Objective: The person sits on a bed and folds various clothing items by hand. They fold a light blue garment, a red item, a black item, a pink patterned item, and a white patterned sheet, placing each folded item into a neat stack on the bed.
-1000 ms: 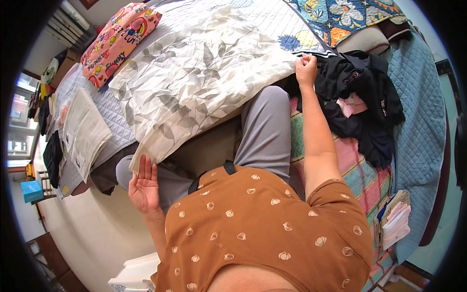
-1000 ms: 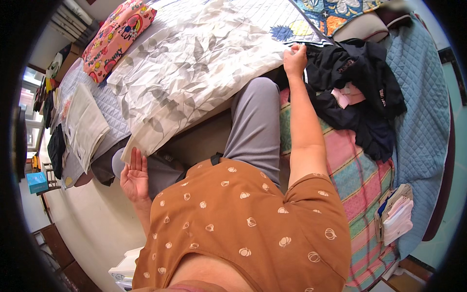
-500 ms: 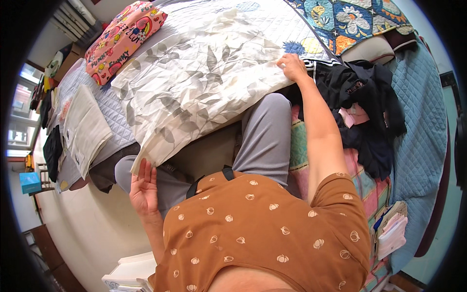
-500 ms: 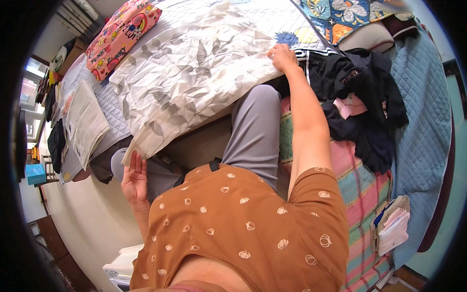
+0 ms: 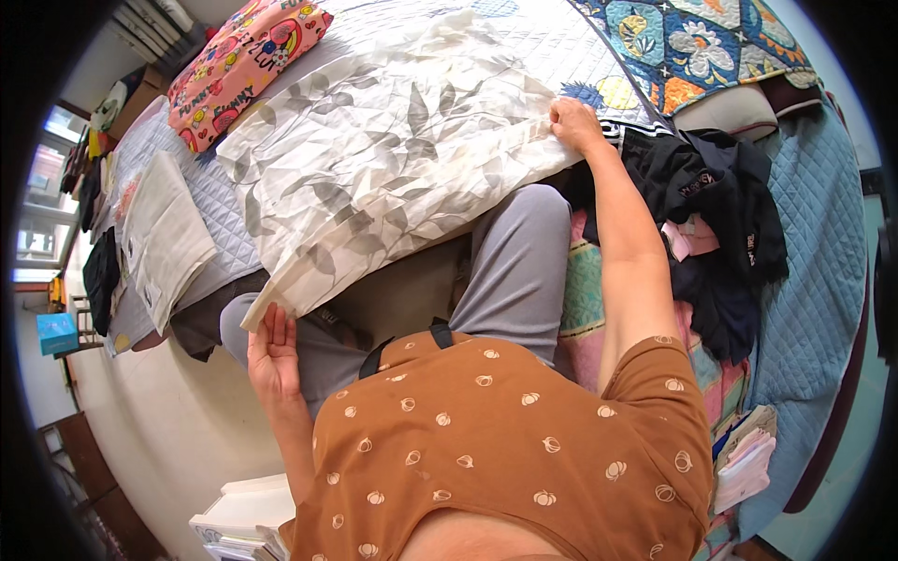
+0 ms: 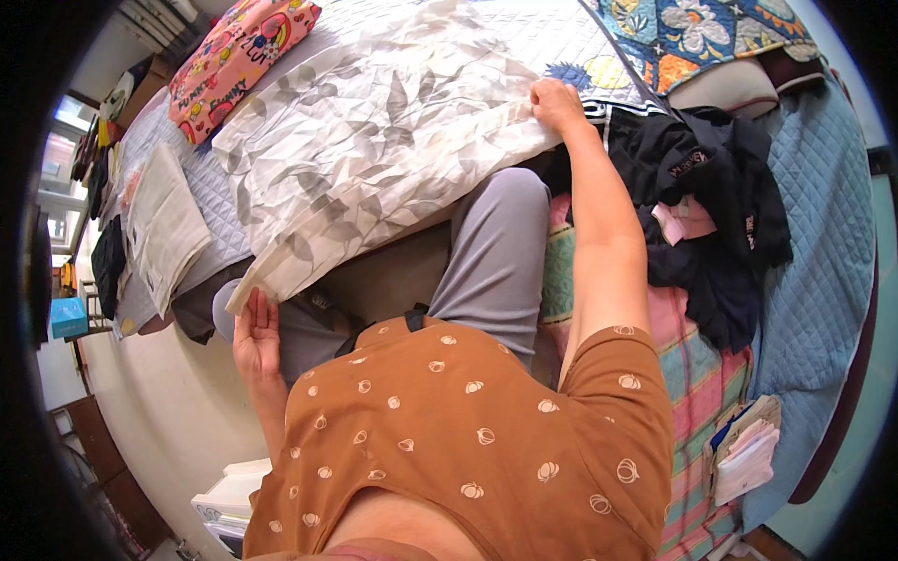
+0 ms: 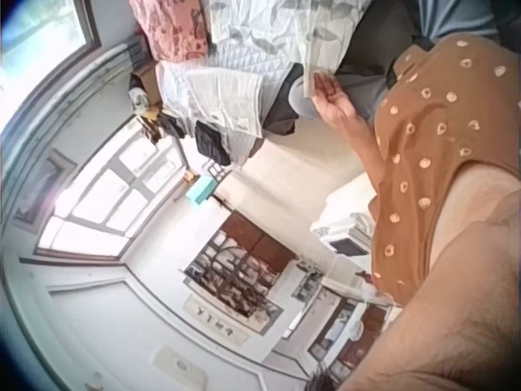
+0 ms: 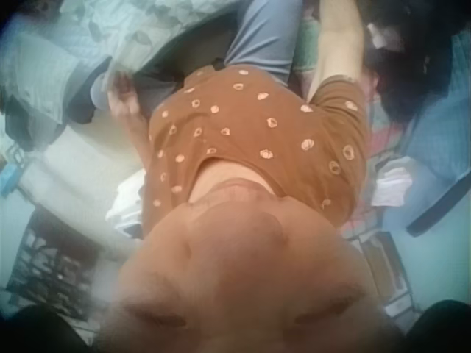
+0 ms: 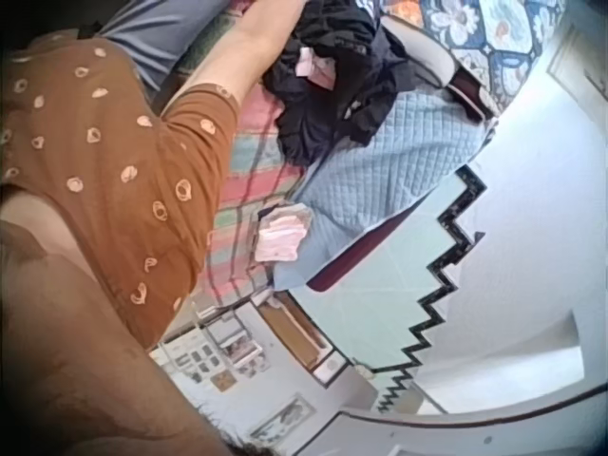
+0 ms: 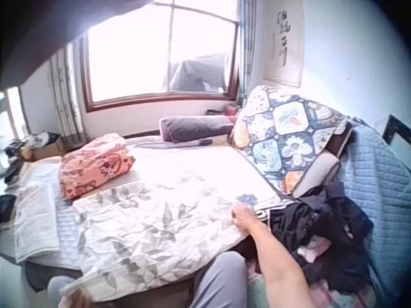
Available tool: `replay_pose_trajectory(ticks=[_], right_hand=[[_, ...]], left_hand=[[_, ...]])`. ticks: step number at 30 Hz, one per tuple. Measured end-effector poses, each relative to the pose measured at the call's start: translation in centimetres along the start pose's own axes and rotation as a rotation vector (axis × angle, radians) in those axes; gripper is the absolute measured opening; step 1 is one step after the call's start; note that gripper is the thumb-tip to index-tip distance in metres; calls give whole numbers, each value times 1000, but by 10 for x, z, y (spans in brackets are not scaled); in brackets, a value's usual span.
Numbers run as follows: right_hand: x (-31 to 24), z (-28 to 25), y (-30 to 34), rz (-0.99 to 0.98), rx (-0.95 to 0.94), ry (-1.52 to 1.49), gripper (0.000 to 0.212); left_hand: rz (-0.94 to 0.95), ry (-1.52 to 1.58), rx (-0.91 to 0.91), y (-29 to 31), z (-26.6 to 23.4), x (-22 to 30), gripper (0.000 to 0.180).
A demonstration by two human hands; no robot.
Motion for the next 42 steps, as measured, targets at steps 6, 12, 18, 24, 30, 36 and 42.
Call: replay_pose_trajectory(ticks=[6, 12, 18, 24, 30, 36, 42], right_hand=[[-2, 10, 2, 17, -149, 151, 38], [11, 5, 3, 94, -105, -47, 18], [95, -7, 34, 101, 83, -464, 16], [74, -71, 116, 343, 444, -1292, 16], [77, -97, 204, -110, 604, -1804, 18], [86, -117, 248, -21, 786, -1561, 18], [49, -137, 169, 57, 692, -1725, 18]], left_hand=[[6, -18, 17, -7, 2, -1, 31], [14, -30, 3, -6, 3, -2, 26], [129, -82, -40, -3, 5, 24, 24], [275, -74, -225, 29, 27, 61, 21], [416, -35, -449, 54, 16, 105, 17], [402, -21, -506, 70, 5, 136, 22], [376, -10, -468, 19, 37, 137, 25]])
Point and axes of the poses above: each hand's wrist, its own y-axis away from the middle knuckle, its own z-axis out of the palm, x = y × z, the point moved 7 cm from there along -y, towards the middle knuckle, and after that the axes turned 2 degrees about -x, right-handed, at the moved point
